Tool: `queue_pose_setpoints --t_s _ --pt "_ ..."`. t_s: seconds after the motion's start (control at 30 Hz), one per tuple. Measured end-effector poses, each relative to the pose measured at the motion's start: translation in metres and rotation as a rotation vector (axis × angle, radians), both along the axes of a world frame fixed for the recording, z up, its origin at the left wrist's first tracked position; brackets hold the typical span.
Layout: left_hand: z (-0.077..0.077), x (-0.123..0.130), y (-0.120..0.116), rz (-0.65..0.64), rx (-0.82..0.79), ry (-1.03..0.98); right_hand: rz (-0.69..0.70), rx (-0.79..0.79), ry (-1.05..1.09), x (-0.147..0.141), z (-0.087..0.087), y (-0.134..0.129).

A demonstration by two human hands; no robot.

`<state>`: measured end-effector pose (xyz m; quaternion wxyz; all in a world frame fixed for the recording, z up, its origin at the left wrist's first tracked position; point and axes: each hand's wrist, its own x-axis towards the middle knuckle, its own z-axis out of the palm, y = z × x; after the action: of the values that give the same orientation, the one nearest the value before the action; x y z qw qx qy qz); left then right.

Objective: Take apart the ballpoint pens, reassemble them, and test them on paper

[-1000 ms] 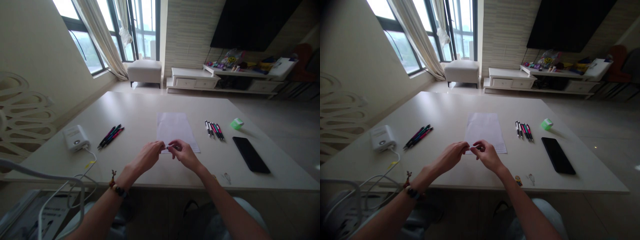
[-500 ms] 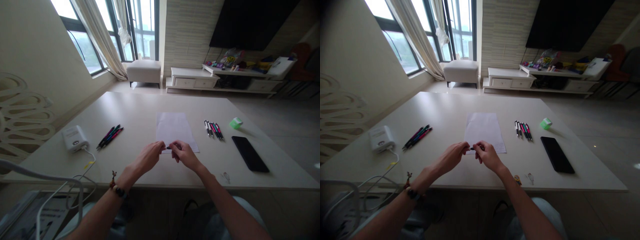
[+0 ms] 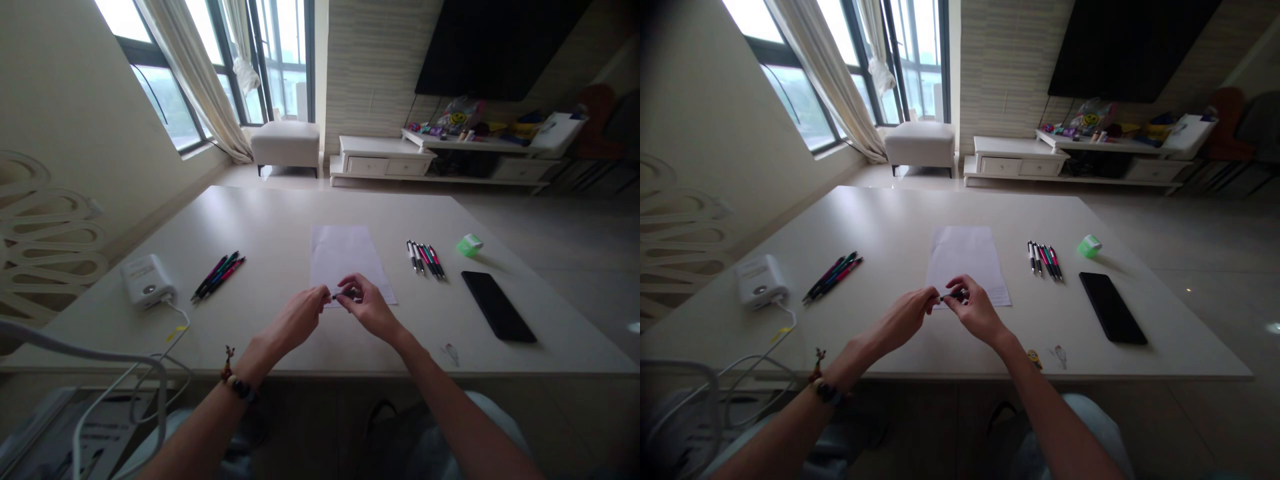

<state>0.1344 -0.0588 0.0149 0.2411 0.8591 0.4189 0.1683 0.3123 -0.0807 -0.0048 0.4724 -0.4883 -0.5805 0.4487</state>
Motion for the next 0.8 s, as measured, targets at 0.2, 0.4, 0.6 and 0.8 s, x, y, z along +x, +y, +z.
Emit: queue_pose_setpoints --t_s 0.2,0.4,0.6,0.8 --pt "-0.005 0.004 0.000 0.028 -0.091 -0.145 -0.114 0.048 0.048 0.000 0.002 0.001" --pt "-0.012 0.022 -0.007 0.113 -0.471 -0.513 -0.178 0.116 0.195 0.007 0.010 0.004" --pt "-0.012 0.047 -0.022 0.181 -0.658 -0.802 -0.193 0.156 0.158 0.006 0.011 0.001" --pt "-0.017 0.055 -0.031 0.186 -0.628 -0.843 -0.275 0.232 0.136 0.006 0.018 -0.001"
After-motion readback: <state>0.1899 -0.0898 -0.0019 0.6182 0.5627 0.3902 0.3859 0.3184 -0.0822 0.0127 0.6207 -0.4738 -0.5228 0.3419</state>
